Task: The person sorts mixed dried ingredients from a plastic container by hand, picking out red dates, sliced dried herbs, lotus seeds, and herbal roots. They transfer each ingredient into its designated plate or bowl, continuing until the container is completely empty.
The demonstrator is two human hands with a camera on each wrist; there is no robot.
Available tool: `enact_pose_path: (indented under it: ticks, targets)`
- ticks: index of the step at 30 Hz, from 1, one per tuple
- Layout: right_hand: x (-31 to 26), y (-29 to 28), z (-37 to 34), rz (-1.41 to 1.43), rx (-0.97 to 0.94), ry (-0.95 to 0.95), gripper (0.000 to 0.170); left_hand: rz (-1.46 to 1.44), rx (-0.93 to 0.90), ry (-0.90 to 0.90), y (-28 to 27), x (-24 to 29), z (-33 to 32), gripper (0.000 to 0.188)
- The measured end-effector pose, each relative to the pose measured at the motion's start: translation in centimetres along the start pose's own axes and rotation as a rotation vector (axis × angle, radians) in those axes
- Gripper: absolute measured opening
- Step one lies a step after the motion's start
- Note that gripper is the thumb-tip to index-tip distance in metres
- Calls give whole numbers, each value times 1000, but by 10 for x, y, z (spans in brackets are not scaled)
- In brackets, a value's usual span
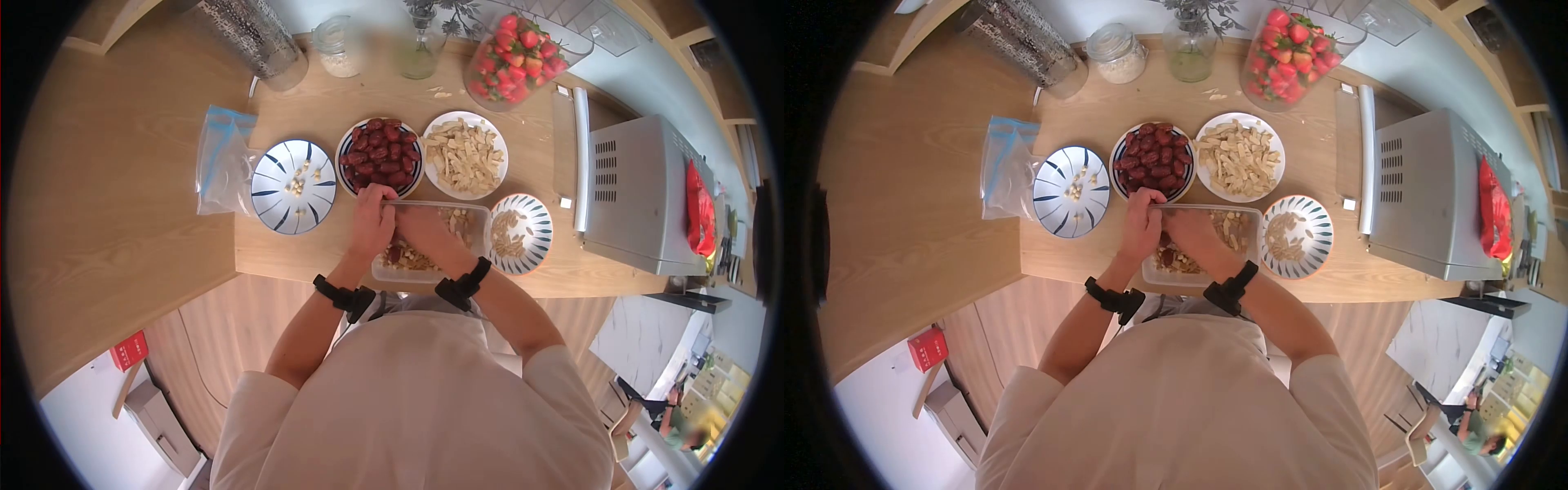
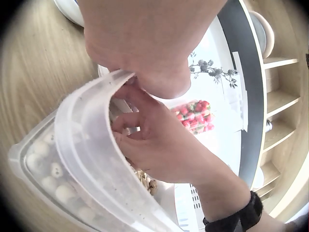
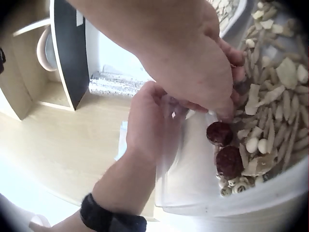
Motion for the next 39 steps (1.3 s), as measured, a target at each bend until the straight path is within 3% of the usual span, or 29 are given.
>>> enact_pose_path:
  ticks: [4,7,9,10,12,13,15,22,27,34,39]
  targets:
    - [4,18,4,-68,25,55,16,14,2,6,0,1,1,14]
    - [4,17,4,-83,49,-45,17,29,-5,-6,1,0,1,14]
    - [5,24,4,-106,-164,39,16,21,-8,-2,0,-1,1,14]
    - [7,26,2,-107,-164,42,16,16,-7,0,0,0,1,14]
    - [9,23,-5,-78,28,-23,15,22,-12,-8,0,1,1,13]
    - [11,19,-10,-79,29,-21,15,30,-15,-17,0,2,1,13]
    - [16,14,-23,-41,-279,18,14,28,-18,-21,0,0,1,13]
    - [41,-24,-49,137,-271,194,14,40,-7,-4,1,1,1,12]
    - [39,-42,-47,10,-202,271,17,59,-17,3,0,1,2,11]
    - [33,-6,-43,-41,-230,191,27,56,-14,4,0,4,2,10]
    - [30,1,-38,-191,-369,180,26,49,-7,8,-1,4,2,10]
Point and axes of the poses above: each hand's wrist, its own z-axis towards the middle knuckle, its own y-axis out of the palm, x = y × z, the point moved 4 cm from there along z, towards the middle knuckle, and after that the axes turned 11 degrees about -z, right-handed, at the moved point
